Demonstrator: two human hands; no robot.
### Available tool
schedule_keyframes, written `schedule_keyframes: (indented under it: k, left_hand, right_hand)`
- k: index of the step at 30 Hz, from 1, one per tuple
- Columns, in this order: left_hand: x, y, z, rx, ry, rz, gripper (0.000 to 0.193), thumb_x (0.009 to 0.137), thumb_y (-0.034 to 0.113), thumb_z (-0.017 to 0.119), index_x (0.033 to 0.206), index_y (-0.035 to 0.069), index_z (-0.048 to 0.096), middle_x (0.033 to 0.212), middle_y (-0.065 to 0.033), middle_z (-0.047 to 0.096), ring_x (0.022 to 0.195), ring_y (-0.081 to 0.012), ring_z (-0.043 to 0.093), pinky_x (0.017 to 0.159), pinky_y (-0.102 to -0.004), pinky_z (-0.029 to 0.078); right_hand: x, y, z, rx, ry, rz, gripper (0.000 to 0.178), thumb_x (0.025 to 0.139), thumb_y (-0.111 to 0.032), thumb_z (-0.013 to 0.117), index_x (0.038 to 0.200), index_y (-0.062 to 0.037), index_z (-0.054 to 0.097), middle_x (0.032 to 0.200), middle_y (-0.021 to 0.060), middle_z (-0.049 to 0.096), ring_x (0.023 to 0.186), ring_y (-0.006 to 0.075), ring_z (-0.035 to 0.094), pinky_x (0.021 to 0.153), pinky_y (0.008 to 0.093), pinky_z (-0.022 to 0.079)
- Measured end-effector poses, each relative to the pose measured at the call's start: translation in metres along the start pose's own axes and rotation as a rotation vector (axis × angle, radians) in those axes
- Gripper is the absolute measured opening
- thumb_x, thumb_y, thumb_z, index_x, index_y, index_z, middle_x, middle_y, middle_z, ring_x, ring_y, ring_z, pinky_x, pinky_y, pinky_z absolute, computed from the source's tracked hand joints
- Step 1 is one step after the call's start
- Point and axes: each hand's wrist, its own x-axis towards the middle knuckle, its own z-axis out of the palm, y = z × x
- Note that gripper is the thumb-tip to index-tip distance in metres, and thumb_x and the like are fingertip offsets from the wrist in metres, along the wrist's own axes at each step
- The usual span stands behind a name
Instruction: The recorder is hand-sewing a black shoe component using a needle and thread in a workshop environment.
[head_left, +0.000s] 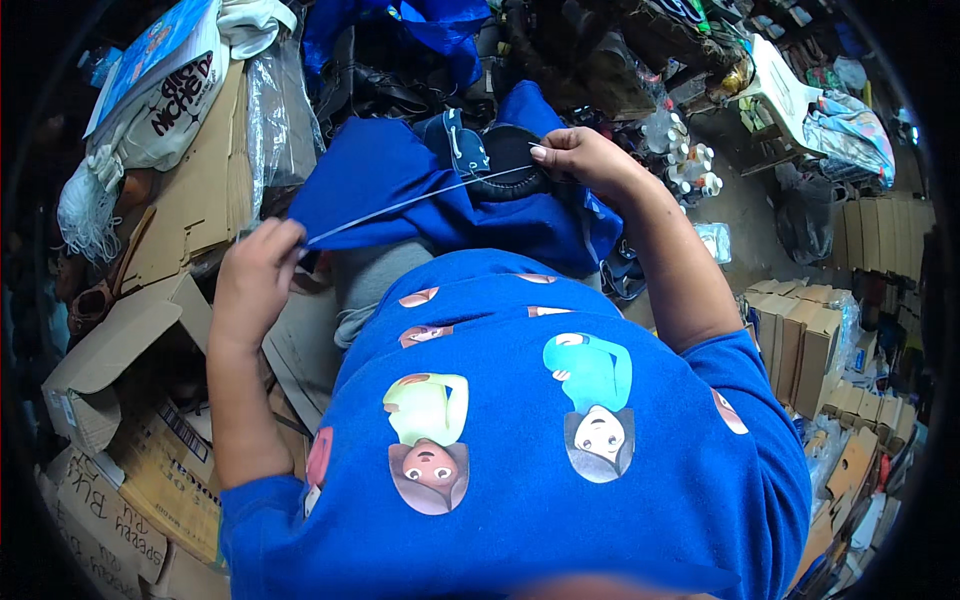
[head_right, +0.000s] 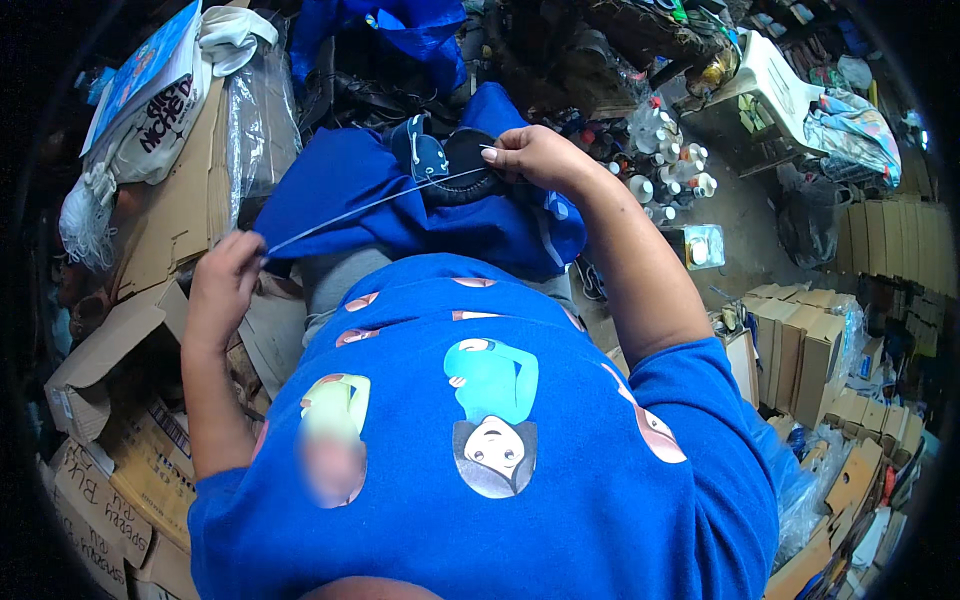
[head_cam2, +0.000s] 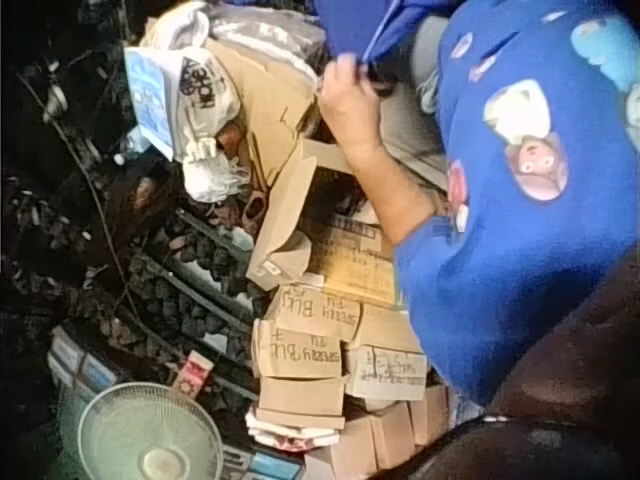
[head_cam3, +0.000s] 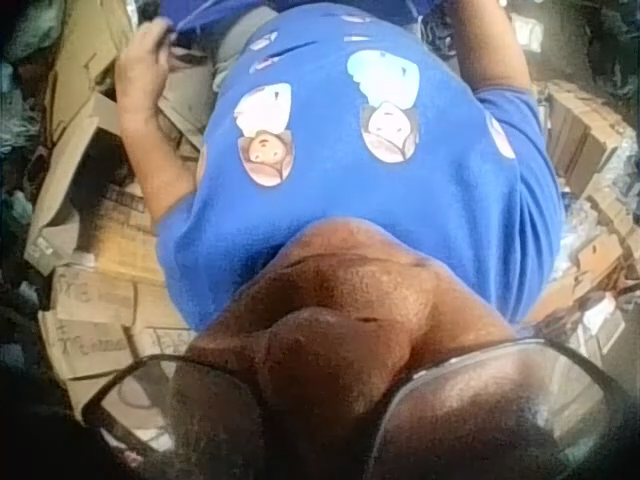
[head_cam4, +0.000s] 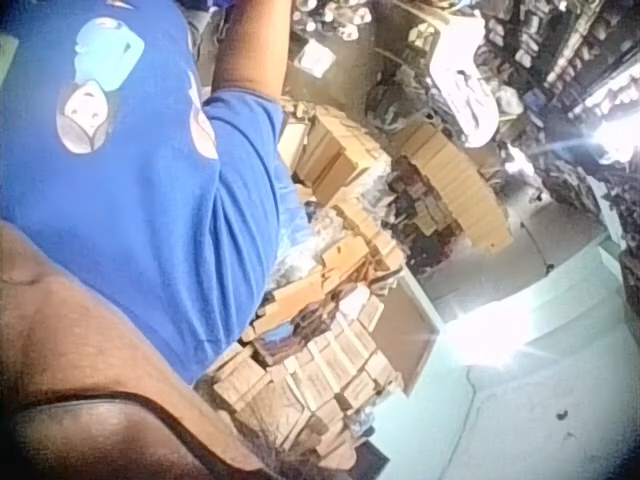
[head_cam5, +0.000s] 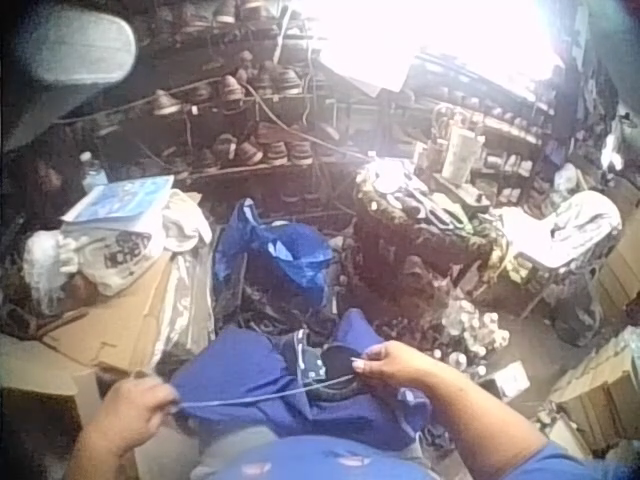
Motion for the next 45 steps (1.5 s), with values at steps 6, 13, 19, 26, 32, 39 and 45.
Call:
schedule_keyframes:
  k: [6,13,19,26,32,39,45]
  left_hand:
    - [-0.037,0.003,-0.019,-0.266,-0.409,-0.294,0.015,0.075,0.002,0.067,0.089,0.002,0.061,0.084,-0.0137,0.062,0.075,-0.0251,0.061,0.068,-0.0337,0.047]
    - [0.01,-0.02,0.017,-0.71,-0.141,-0.393,0.044,0.082,0.02,0.068,0.118,-0.003,0.058,0.106,-0.0169,0.066,0.092,-0.0242,0.065,0.084,-0.0327,0.049]
    - [0.06,-0.041,0.064,-0.17,-0.059,-0.33,0.038,0.081,0.03,0.068,0.097,-0.001,0.055,0.096,-0.0235,0.062,0.091,-0.0387,0.06,0.08,-0.0411,0.047]
    - [0.022,-0.062,0.041,-0.087,-0.136,-0.465,0.02,0.084,0.016,0.065,0.096,0.001,0.06,0.083,-0.0169,0.063,0.074,-0.0267,0.062,0.069,-0.0373,0.047]
    - [0.028,-0.044,-0.008,-0.249,0.269,-0.459,0.024,0.088,0.017,0.064,0.106,0.002,0.064,0.094,-0.0047,0.065,0.086,-0.0114,0.058,0.079,-0.0236,0.045]
    - [0.11,0.042,0.029,-0.575,0.101,0.143,0.019,0.082,0.013,0.068,0.098,0.004,0.07,0.092,-0.0088,0.065,0.089,-0.0175,0.061,0.08,-0.0294,0.047]
    - [0.172,0.07,0.114,-0.597,-0.221,0.356,0.024,0.085,0.014,0.064,0.107,0.006,0.068,0.103,-0.0074,0.06,0.097,-0.0169,0.059,0.087,-0.0286,0.046]
  right_hand:
    - [-0.011,0.003,-0.005,0.068,-0.004,0.0,0.023,0.087,-0.027,0.067,0.081,-0.0057,0.061,0.071,-0.0049,0.054,0.065,0.0054,0.045,0.062,0.0199,0.035]
    - [-0.016,0.006,0.001,0.048,0.027,-0.05,0.022,0.088,-0.025,0.067,0.079,-0.0075,0.058,0.069,-0.0061,0.051,0.064,0.0047,0.044,0.06,0.0205,0.034]
    - [-0.019,0.004,0.008,-0.2,0.173,-0.119,0.026,0.087,-0.026,0.068,0.086,-0.0008,0.063,0.069,-0.0011,0.056,0.066,0.0073,0.047,0.061,0.0258,0.041]
    - [-0.011,0.011,-0.002,-0.241,0.077,-0.135,0.03,0.086,-0.032,0.067,0.088,-0.0013,0.064,0.068,0.0032,0.058,0.066,0.0104,0.049,0.062,0.0284,0.043]
    - [-0.022,0.006,0.009,-0.112,0.165,-0.251,0.025,0.092,-0.023,0.059,0.106,-0.0028,0.063,0.09,0.0055,0.061,0.084,0.0113,0.054,0.077,0.0283,0.044]
    - [-0.056,-0.005,0.007,-0.205,0.383,-0.307,0.017,0.087,-0.01,0.06,0.101,-0.0088,0.07,0.089,0.0099,0.06,0.09,0.021,0.061,0.08,0.0303,0.048]
    - [-0.051,-0.027,0.016,-0.467,0.346,-0.365,0.014,0.086,-0.012,0.064,0.096,-0.0049,0.07,0.085,0.0078,0.063,0.077,0.0161,0.062,0.069,0.0288,0.049]
